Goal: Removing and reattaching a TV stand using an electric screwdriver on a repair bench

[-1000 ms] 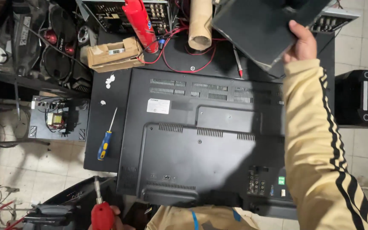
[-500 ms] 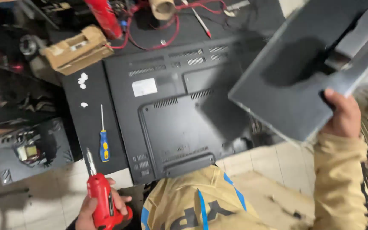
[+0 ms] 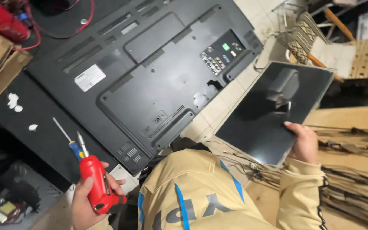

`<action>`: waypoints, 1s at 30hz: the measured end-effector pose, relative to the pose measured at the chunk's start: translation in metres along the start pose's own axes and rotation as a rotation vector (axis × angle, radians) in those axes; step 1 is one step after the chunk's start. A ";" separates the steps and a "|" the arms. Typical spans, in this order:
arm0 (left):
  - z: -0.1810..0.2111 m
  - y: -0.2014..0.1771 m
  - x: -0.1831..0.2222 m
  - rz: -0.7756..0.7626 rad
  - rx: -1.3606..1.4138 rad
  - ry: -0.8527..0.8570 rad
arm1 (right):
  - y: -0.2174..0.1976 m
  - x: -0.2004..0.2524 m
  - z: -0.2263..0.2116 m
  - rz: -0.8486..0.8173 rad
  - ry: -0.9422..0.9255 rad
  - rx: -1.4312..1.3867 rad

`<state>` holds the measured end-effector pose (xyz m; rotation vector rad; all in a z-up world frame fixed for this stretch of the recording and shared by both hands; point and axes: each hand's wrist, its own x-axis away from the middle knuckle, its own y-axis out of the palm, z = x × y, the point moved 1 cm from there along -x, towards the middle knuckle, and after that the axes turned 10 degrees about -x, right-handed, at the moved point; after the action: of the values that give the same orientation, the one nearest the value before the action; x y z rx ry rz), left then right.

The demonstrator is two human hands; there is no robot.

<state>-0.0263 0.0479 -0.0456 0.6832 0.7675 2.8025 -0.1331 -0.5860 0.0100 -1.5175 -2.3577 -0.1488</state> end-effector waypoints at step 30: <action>-0.100 0.176 -0.034 -0.434 -1.368 0.026 | 0.130 0.048 0.181 0.070 0.001 0.144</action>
<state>-0.0480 -0.1568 -0.0447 0.1546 -0.8840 2.1730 -0.0739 -0.4411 -0.1560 -1.5281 -2.2581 0.0363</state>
